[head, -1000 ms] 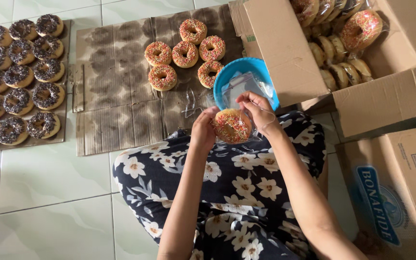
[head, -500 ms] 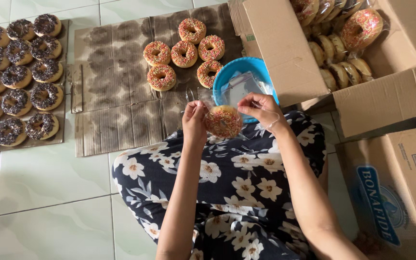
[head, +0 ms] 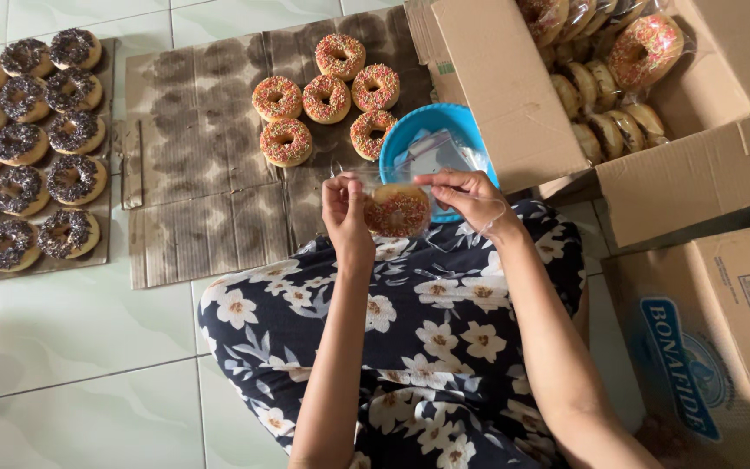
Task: The person sits on the floor and individually places donuts into clear plastic bags, then puts the packaged donuts into a cardboard box. The donuts include chocolate and sprinkled varieties.
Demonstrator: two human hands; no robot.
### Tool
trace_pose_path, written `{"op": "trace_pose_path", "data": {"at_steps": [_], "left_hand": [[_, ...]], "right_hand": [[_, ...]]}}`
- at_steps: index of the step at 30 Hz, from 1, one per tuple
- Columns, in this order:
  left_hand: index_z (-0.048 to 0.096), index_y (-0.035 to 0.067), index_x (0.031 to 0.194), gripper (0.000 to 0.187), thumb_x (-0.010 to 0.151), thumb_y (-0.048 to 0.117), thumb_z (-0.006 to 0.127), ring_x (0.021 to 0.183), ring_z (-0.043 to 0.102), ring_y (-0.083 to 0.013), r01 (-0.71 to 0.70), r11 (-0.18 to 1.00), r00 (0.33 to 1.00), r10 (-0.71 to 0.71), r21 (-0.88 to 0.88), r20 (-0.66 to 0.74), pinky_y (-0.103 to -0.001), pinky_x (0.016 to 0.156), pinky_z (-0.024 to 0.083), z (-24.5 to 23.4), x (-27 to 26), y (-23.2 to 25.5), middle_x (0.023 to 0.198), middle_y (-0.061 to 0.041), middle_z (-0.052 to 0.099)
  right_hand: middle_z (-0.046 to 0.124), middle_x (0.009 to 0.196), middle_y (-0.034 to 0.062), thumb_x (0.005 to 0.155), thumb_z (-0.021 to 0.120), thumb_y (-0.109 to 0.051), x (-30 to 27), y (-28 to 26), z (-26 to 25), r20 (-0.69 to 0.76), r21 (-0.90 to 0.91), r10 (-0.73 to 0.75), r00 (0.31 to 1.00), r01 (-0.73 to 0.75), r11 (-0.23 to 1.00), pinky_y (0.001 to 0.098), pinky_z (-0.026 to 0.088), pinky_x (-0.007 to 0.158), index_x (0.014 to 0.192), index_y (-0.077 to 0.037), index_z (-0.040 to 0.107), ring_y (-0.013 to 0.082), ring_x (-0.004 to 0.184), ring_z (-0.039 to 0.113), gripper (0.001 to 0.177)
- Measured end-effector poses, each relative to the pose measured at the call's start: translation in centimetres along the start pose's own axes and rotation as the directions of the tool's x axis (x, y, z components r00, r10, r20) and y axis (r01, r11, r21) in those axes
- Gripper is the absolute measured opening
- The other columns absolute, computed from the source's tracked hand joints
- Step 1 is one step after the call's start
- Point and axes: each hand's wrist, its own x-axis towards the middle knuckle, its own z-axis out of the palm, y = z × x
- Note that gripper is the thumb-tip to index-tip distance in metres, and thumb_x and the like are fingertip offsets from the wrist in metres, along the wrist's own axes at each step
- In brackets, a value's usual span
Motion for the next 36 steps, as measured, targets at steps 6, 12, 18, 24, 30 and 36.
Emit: {"op": "trace_pose_path", "data": {"at_steps": [6,12,18,24,30,36], "left_hand": [[0.056,0.003,0.099,0.012,0.104,0.009,0.066,0.130,0.055,-0.0141,-0.171,0.971,0.985,0.169,0.168,0.027,-0.029,0.108,0.046,1.7,-0.5,2.1,0.137,-0.007,0.049],[0.061,0.003,0.105,0.015,0.098,0.015,0.067,0.109,0.067,-0.0150,-0.023,0.999,1.000,0.023,0.024,-0.007,-0.027,0.097,0.054,1.0,-0.4,2.0,0.122,-0.009,0.063],[0.046,-0.007,0.113,0.036,0.107,0.016,0.074,0.079,0.045,-0.0216,0.094,0.980,0.972,-0.053,0.174,-0.227,-0.035,0.070,0.038,-0.1,-1.1,1.2,0.093,-0.017,0.049],[0.062,-0.006,0.134,0.048,0.104,0.031,0.061,0.097,0.068,-0.0158,0.401,0.914,0.886,-0.369,-0.067,0.280,-0.032,0.088,0.057,1.2,-2.2,1.5,0.117,-0.013,0.071],[0.065,-0.007,0.127,0.044,0.104,0.029,0.057,0.100,0.072,-0.0171,0.330,0.931,0.943,-0.319,-0.153,0.095,-0.030,0.090,0.059,0.0,-0.4,1.0,0.114,-0.014,0.074],[0.065,-0.009,0.125,0.042,0.112,0.030,0.057,0.095,0.070,-0.0162,0.122,0.957,0.984,-0.151,-0.263,-0.094,-0.031,0.084,0.057,0.5,1.7,-1.3,0.111,-0.013,0.072]], "right_hand": [[0.066,0.084,-0.0103,0.101,0.064,-0.012,0.2,-0.8,-0.2,-0.050,-0.152,0.061,0.997,-0.068,0.986,0.0180,0.043,0.065,0.124,-0.009,0.074,0.0015,0.070,0.048,0.026],[0.054,0.081,0.0024,0.105,0.067,-0.018,0.2,-1.2,0.4,-0.096,-0.539,-0.227,0.969,0.141,0.831,0.0213,0.038,0.063,0.106,-0.001,0.079,0.0074,0.071,0.044,0.021],[0.076,0.090,-0.0008,0.105,0.058,-0.019,0.1,-1.4,3.1,-0.286,-0.006,-0.160,0.945,0.165,0.986,0.0197,0.045,0.052,0.094,-0.006,0.065,0.0020,0.052,0.051,0.019],[0.059,0.071,0.0009,0.104,0.064,-0.020,0.2,0.3,4.8,-0.497,-0.190,-0.227,0.838,0.149,0.970,0.0246,0.035,0.048,0.102,-0.001,0.072,0.0044,0.052,0.047,0.021],[0.054,0.077,-0.0031,0.109,0.062,-0.032,0.9,4.4,-1.1,-0.658,0.199,-0.156,0.736,0.370,0.907,0.0307,0.049,0.066,0.108,-0.004,0.065,0.0067,0.067,0.050,0.029],[0.067,0.094,0.0117,0.099,0.044,-0.067,1.4,6.6,2.3,-0.327,0.385,0.141,0.935,-0.004,0.923,0.0349,0.061,0.072,0.103,-0.007,0.060,0.0223,0.082,0.072,0.063]]}}
